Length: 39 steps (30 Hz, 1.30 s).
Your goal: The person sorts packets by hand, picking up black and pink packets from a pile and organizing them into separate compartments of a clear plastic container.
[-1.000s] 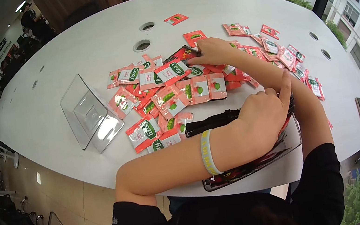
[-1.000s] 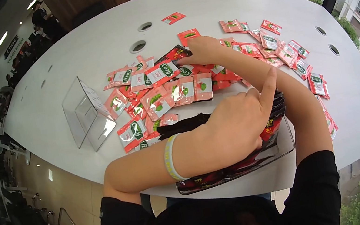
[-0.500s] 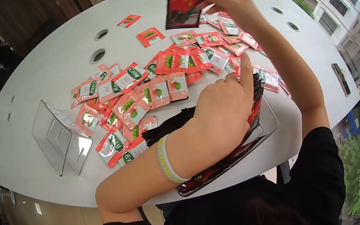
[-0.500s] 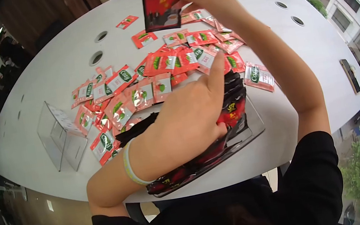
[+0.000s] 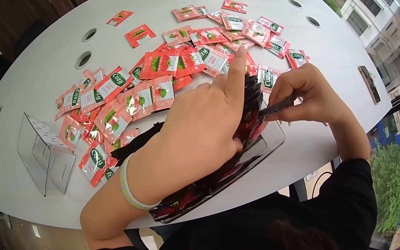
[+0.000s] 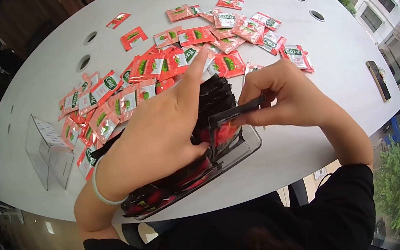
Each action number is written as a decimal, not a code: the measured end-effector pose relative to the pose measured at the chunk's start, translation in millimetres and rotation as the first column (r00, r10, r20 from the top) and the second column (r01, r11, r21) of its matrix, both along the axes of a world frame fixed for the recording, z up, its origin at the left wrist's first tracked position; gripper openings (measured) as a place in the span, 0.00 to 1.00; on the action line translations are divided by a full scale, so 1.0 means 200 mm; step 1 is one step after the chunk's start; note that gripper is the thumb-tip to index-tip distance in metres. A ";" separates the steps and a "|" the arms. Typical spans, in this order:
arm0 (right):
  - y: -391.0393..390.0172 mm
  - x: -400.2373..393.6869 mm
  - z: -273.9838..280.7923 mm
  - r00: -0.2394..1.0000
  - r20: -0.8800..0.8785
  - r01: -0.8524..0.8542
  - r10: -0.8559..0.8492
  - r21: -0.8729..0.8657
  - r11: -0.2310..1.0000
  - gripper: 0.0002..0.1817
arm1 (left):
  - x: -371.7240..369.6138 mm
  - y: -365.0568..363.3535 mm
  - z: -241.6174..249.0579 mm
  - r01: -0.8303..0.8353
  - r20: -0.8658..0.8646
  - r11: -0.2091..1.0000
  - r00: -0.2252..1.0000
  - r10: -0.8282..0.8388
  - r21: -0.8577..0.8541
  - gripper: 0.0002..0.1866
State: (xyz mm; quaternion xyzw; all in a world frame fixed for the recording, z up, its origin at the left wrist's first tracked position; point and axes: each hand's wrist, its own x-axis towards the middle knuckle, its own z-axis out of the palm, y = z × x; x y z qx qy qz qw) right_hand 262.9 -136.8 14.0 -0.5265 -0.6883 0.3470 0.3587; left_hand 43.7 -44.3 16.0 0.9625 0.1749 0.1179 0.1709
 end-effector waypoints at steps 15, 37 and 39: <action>0.02 -0.17 -0.01 0.718 0.694 -0.182 -0.054 0.261 0.948 0.64 | 0.02 0.00 0.00 0.038 0.103 0.999 0.994 -0.035 -0.031 0.67; 0.28 0.12 0.11 0.875 0.245 -0.438 0.417 0.036 0.898 0.40 | 0.02 -0.02 -0.04 0.001 0.049 0.993 0.999 -0.007 0.119 0.63; 0.42 0.24 0.03 0.976 0.139 -0.186 0.169 0.117 0.976 0.29 | 0.02 -0.03 -0.02 0.014 -0.020 0.995 1.000 -0.012 0.099 0.62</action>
